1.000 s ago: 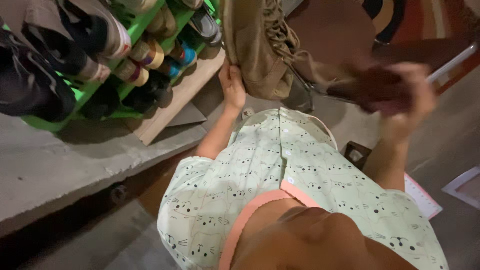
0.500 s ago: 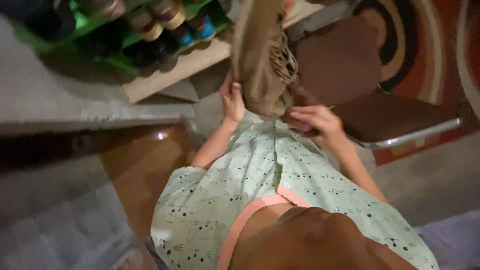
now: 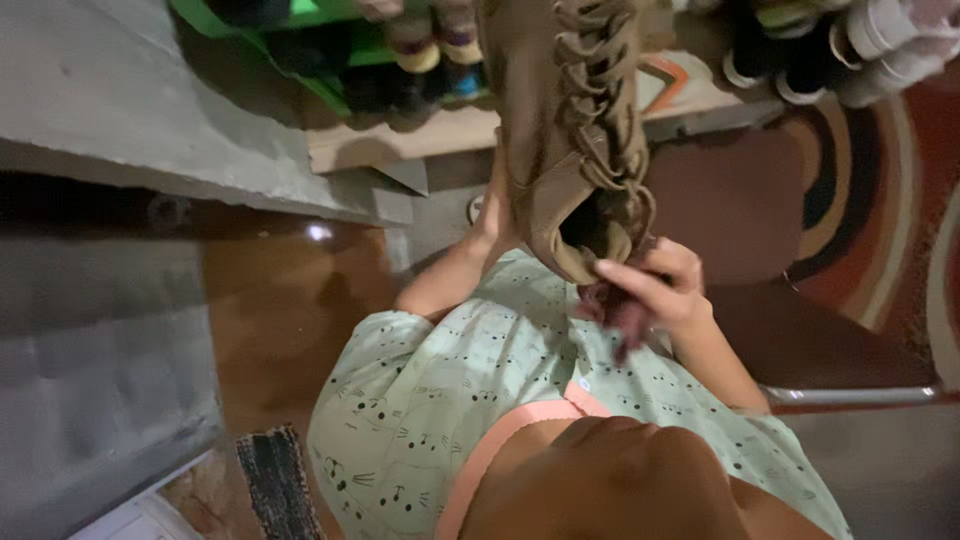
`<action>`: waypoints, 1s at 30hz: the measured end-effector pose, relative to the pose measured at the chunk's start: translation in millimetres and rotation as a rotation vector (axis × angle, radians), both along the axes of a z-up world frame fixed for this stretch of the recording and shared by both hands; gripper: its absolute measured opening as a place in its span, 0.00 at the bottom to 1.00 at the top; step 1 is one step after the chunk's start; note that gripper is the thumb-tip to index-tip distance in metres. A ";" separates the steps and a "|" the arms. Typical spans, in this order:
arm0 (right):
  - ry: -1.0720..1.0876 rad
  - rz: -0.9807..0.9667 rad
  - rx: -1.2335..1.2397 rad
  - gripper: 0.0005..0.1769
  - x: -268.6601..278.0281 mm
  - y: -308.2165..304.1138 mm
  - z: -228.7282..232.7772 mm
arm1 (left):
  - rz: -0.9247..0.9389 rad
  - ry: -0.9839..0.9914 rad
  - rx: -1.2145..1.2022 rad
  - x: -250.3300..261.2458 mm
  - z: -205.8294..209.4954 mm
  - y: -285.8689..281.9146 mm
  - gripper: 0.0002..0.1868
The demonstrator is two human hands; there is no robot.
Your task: The person cleans a variety of footwear including boots, sneakers, flip-flops, and loafers using a cloth, wiping the exterior surfaces and soles.
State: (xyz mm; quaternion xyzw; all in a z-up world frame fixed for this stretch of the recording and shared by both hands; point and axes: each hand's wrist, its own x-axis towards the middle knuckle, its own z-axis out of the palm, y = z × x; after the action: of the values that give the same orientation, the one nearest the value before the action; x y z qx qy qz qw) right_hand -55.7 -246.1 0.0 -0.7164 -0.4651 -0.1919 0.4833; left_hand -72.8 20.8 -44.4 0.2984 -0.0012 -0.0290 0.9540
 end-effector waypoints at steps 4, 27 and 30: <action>-0.329 0.067 0.076 0.16 23.5 77.4 65.3 | 0.032 0.094 -0.090 27.3 10.9 28.7 0.42; 0.001 0.076 -0.068 0.20 129.9 279.1 191.2 | 1.172 -0.266 2.178 31.2 160.5 258.4 0.22; -0.015 0.109 -0.109 0.22 136.8 294.0 200.3 | 1.208 -0.268 2.167 33.9 155.4 268.1 0.25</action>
State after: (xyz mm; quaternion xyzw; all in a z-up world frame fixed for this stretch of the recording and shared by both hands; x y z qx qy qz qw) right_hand 81.0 47.9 200.3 -0.7138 -0.5169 -0.1450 0.4498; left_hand -38.9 289.0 111.0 0.8838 0.0634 0.4582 0.0701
